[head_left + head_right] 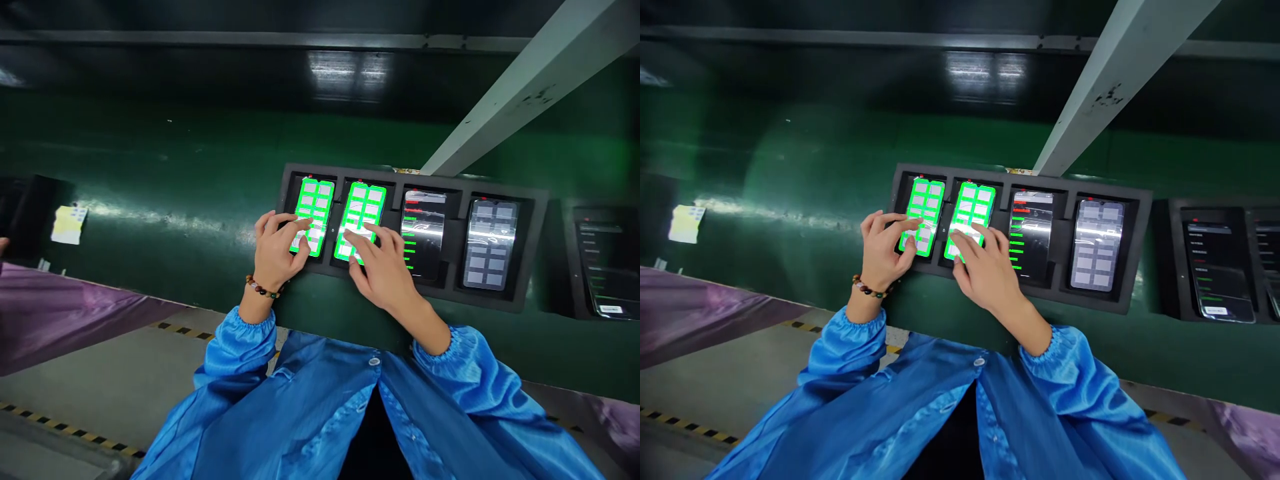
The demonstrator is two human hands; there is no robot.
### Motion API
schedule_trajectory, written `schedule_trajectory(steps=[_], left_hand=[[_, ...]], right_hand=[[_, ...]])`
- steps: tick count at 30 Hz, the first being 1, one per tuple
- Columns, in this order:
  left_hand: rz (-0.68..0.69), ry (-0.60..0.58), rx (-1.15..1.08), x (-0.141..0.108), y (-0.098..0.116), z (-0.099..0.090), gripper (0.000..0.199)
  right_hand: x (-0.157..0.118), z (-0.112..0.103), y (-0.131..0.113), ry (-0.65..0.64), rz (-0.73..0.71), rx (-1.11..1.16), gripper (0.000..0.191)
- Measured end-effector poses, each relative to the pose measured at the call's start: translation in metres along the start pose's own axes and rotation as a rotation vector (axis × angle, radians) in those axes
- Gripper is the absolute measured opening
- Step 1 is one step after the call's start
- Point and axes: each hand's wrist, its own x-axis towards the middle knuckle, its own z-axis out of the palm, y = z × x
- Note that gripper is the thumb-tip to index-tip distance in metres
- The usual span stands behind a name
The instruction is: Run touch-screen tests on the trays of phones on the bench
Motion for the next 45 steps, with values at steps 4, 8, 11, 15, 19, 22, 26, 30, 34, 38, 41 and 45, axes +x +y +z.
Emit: schedule_trajectory(steps=[4, 8, 11, 15, 19, 22, 26, 30, 34, 38, 41, 45], left_hand=[[0.082, -0.039, -0.024, 0.000, -0.001, -0.002, 0.030], [-0.021, 0.039, -0.006, -0.001, 0.000, 0.000, 0.027], [-0.038, 0.058, -0.011, 0.000, 0.000, 0.002, 0.026], [-0.044, 0.072, -0.015, -0.002, -0.002, 0.004, 0.025], [-0.127, 0.154, 0.005, -0.003, -0.003, 0.007, 0.021], [-0.149, 0.189, 0.011, -0.003, -0.003, 0.008, 0.020], [-0.107, 0.176, -0.001, -0.003, -0.004, 0.008, 0.016], [-0.133, 0.226, 0.025, -0.004, -0.004, 0.009, 0.015], [-0.140, 0.256, -0.001, -0.009, -0.001, 0.008, 0.016], [-0.118, 0.270, 0.025, -0.022, 0.004, 0.004, 0.019], [-0.154, 0.253, 0.084, -0.033, 0.010, 0.004, 0.021], [-0.133, 0.168, 0.041, -0.040, 0.019, 0.005, 0.023]], right_hand=[[0.005, 0.002, -0.004, 0.015, 0.019, -0.011, 0.044], [0.004, 0.001, 0.001, 0.090, 0.160, -0.038, 0.038], [0.008, 0.002, 0.002, 0.068, 0.160, -0.034, 0.039], [0.010, 0.001, 0.004, 0.066, 0.121, 0.000, 0.041], [-0.001, -0.004, 0.007, 0.132, 0.153, -0.016, 0.035], [-0.007, -0.005, 0.008, 0.105, 0.106, -0.022, 0.034], [-0.010, -0.004, 0.011, 0.142, 0.119, -0.028, 0.031], [-0.017, -0.006, 0.016, 0.249, 0.179, -0.040, 0.026], [-0.019, -0.008, 0.015, 0.164, 0.086, 0.016, 0.030], [-0.015, -0.012, 0.010, -0.036, -0.062, 0.040, 0.040], [-0.013, -0.014, 0.009, -0.132, -0.139, 0.010, 0.044], [-0.013, -0.014, 0.009, -0.145, -0.171, -0.017, 0.046]])
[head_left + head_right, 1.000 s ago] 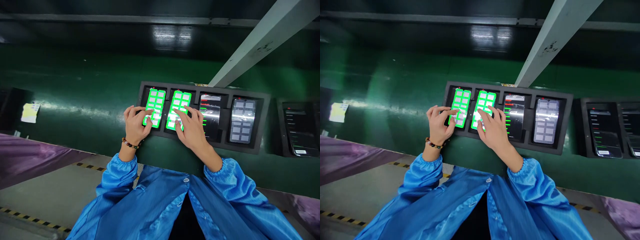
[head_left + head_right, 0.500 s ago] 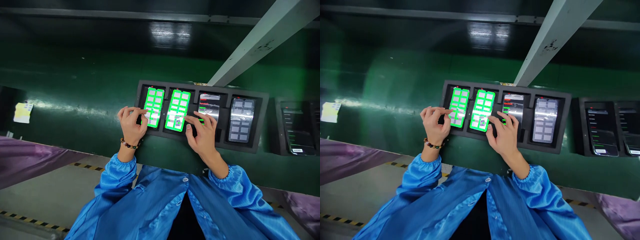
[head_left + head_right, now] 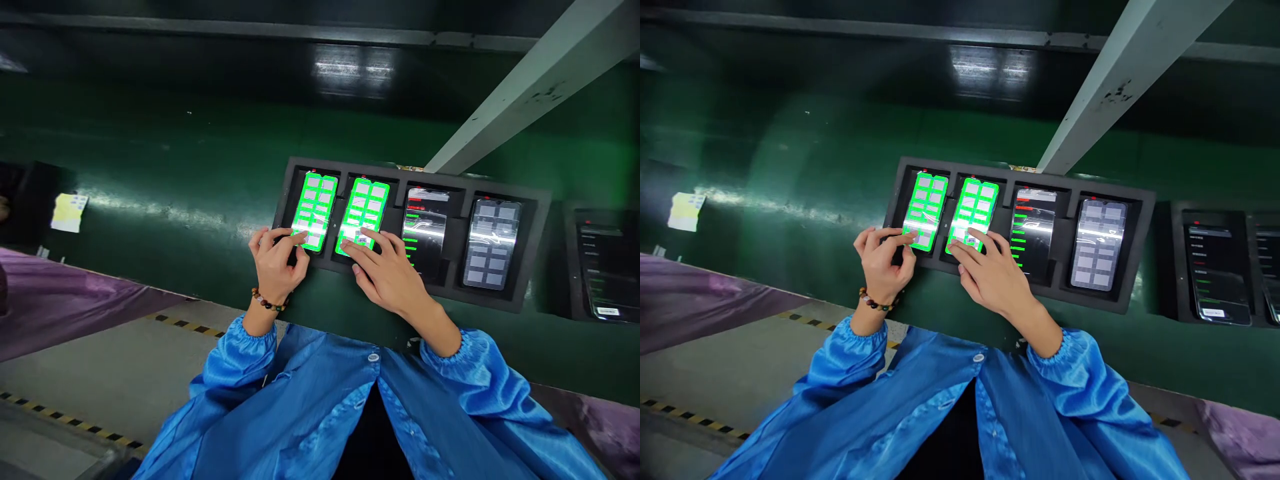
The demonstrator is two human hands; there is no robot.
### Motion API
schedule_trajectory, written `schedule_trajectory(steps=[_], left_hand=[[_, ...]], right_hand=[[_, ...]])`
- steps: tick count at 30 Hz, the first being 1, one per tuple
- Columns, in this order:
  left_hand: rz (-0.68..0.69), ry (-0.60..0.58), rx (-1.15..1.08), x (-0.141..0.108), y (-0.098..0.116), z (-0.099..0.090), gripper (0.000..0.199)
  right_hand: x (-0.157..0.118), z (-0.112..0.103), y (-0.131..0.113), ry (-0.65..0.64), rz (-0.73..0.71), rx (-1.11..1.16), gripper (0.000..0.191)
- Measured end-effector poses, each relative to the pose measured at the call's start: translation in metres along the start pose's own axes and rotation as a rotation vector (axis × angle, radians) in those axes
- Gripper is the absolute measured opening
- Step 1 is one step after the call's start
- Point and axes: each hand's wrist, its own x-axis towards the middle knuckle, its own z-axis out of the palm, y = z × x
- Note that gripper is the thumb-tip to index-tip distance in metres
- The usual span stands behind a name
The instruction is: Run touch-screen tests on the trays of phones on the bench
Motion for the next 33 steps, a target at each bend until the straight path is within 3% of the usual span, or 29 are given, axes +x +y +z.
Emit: schedule_trajectory(steps=[5, 8, 11, 15, 19, 22, 26, 33], left_hand=[[0.160, -0.140, -0.081, 0.002, 0.011, 0.001, 0.028], [0.190, -0.178, -0.090, 0.004, 0.012, 0.001, 0.025], [0.141, -0.139, -0.070, 0.004, 0.007, -0.002, 0.026], [0.051, -0.028, -0.020, 0.003, -0.006, -0.006, 0.028], [-0.016, -0.014, 0.026, 0.003, -0.013, -0.007, 0.026], [0.032, -0.019, -0.002, 0.003, -0.008, -0.007, 0.026], [0.158, -0.129, -0.063, 0.005, 0.003, -0.007, 0.025], [0.179, -0.311, -0.019, 0.020, 0.014, -0.006, 0.033]], right_hand=[[-0.008, 0.005, 0.003, 0.259, 0.142, 0.049, 0.036], [-0.012, 0.007, 0.005, 0.368, 0.205, 0.069, 0.030], [-0.011, 0.007, 0.005, 0.330, 0.211, 0.071, 0.031], [-0.003, 0.003, 0.003, 0.144, 0.097, 0.036, 0.042], [0.001, 0.002, 0.002, 0.025, 0.032, 0.012, 0.050], [-0.001, 0.003, 0.003, 0.067, 0.064, 0.017, 0.051], [-0.005, 0.003, 0.004, 0.184, 0.136, 0.059, 0.051], [-0.005, 0.003, 0.004, 0.233, 0.148, 0.084, 0.055]])
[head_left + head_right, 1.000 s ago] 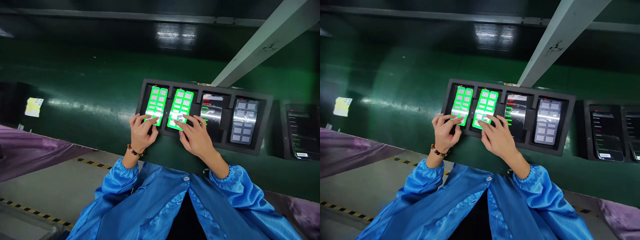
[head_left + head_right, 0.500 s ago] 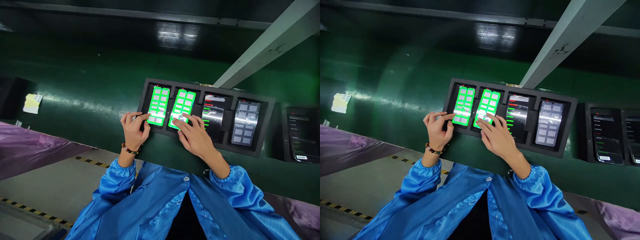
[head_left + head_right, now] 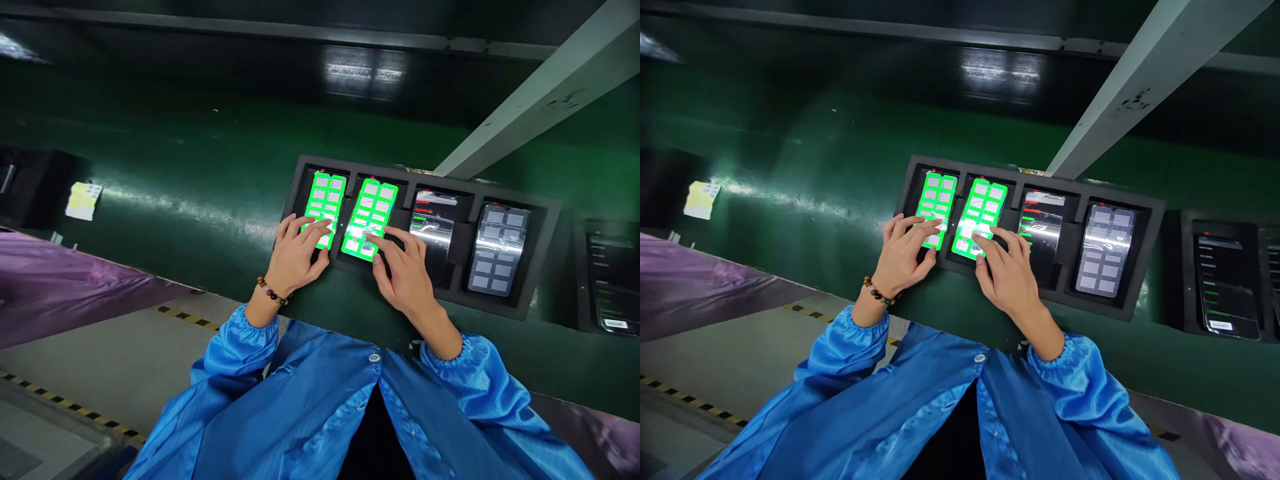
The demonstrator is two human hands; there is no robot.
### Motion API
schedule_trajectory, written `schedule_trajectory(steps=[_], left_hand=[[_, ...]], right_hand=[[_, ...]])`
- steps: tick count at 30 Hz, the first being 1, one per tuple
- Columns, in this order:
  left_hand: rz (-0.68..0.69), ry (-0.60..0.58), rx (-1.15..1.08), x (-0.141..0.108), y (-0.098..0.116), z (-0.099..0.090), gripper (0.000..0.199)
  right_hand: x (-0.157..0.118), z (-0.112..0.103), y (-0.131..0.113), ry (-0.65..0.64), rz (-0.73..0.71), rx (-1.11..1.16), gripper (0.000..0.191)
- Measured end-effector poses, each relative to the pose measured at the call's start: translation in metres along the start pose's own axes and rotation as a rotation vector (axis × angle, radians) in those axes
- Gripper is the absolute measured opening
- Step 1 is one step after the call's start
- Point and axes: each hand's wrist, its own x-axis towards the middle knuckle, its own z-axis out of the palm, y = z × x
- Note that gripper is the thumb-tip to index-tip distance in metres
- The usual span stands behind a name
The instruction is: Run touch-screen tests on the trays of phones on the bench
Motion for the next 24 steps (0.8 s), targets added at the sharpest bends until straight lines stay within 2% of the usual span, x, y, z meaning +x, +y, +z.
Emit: schedule_trajectory(steps=[4, 7, 11, 14, 18, 20, 24], left_hand=[[0.058, -0.033, -0.013, 0.009, -0.001, 0.000, 0.034], [0.019, 0.012, -0.003, 0.007, -0.008, -0.002, 0.032], [-0.011, 0.081, 0.021, -0.009, -0.020, -0.004, 0.030], [0.051, 0.067, 0.019, -0.027, -0.028, -0.004, 0.027], [0.033, 0.020, 0.016, -0.041, -0.032, -0.002, 0.019], [0.023, 0.080, 0.002, -0.041, -0.032, -0.001, 0.017], [0.013, 0.287, -0.030, -0.032, -0.032, 0.000, 0.015]], right_hand=[[-0.001, 0.001, 0.001, 0.007, 0.016, 0.009, 0.055], [-0.001, 0.000, 0.001, -0.001, 0.025, 0.015, 0.052], [-0.001, -0.001, 0.001, 0.027, 0.017, 0.033, 0.051], [-0.001, -0.001, 0.000, 0.026, 0.015, 0.038, 0.051], [0.000, -0.002, 0.000, 0.025, 0.016, 0.040, 0.051], [0.000, -0.003, 0.000, 0.030, 0.013, 0.046, 0.050], [-0.002, -0.002, 0.002, 0.074, 0.018, 0.075, 0.045]])
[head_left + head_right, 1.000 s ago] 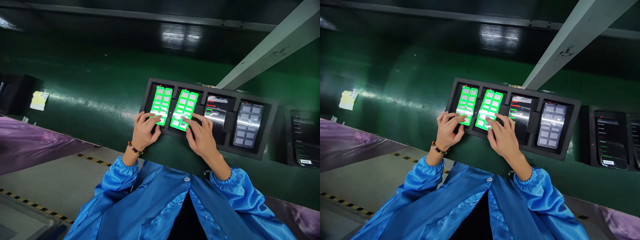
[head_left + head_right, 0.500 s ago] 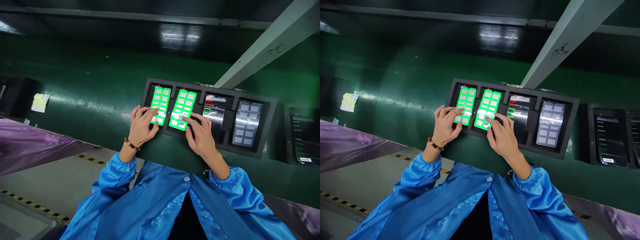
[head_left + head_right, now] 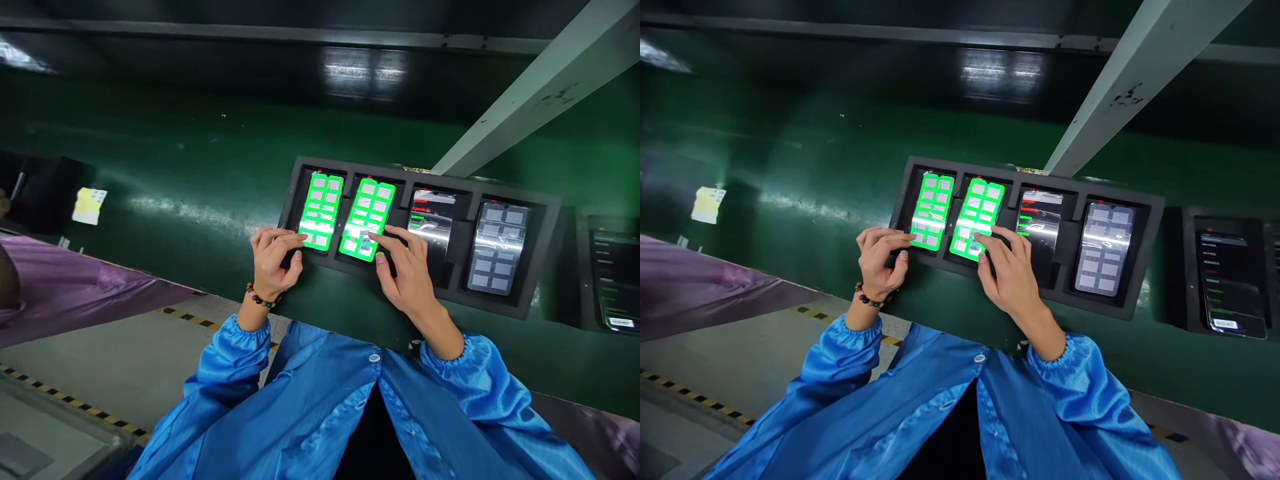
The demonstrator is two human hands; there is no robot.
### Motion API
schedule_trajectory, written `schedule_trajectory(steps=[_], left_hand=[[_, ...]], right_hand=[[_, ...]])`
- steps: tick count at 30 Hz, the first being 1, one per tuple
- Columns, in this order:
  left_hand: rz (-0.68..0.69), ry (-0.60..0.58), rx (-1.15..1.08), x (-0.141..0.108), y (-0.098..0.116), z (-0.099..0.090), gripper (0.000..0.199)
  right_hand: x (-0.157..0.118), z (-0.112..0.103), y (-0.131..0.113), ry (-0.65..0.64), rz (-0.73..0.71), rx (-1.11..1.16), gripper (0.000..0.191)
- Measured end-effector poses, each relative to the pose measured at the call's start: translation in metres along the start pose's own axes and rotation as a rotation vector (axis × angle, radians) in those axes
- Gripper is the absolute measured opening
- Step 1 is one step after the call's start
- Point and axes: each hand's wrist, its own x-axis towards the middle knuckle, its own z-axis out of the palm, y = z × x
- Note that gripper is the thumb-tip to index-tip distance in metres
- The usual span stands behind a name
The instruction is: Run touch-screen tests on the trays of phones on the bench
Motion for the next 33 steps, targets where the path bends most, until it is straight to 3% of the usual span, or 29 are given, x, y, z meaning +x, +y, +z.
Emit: schedule_trajectory(steps=[6, 10, 14, 18, 22, 24, 28, 31, 33], left_hand=[[0.036, 0.059, -0.051, 0.010, -0.007, 0.005, 0.016], [0.177, -0.015, -0.073, 0.010, -0.008, 0.006, 0.027], [0.232, -0.003, -0.070, 0.010, -0.007, 0.004, 0.023], [0.208, -0.013, -0.053, 0.006, -0.012, 0.003, 0.019], [0.221, -0.047, -0.094, -0.001, -0.017, 0.002, 0.011], [0.100, 0.009, -0.112, 0.000, -0.019, 0.004, 0.016], [-0.342, 0.128, -0.284, 0.016, -0.023, 0.012, 0.037], [-0.468, 0.038, -0.461, 0.028, -0.028, 0.018, 0.051], [-0.500, 0.047, -0.479, 0.030, -0.032, 0.020, 0.051]], right_hand=[[-0.007, -0.012, 0.012, 0.190, -0.010, 0.070, 0.040], [-0.026, -0.050, 0.042, 0.392, 0.142, -0.037, 0.033], [-0.056, -0.094, 0.097, 0.636, 0.325, -0.210, 0.039], [-0.080, -0.117, 0.140, 0.620, 0.492, -0.114, 0.042], [-0.082, -0.115, 0.153, 0.566, 0.570, 0.056, 0.041], [-0.079, -0.112, 0.153, 0.578, 0.562, 0.088, 0.045], [-0.077, -0.109, 0.151, 0.580, 0.601, 0.218, 0.045], [-0.076, -0.109, 0.146, 0.579, 0.593, 0.252, 0.046], [-0.075, -0.110, 0.142, 0.613, 0.600, 0.281, 0.049]])
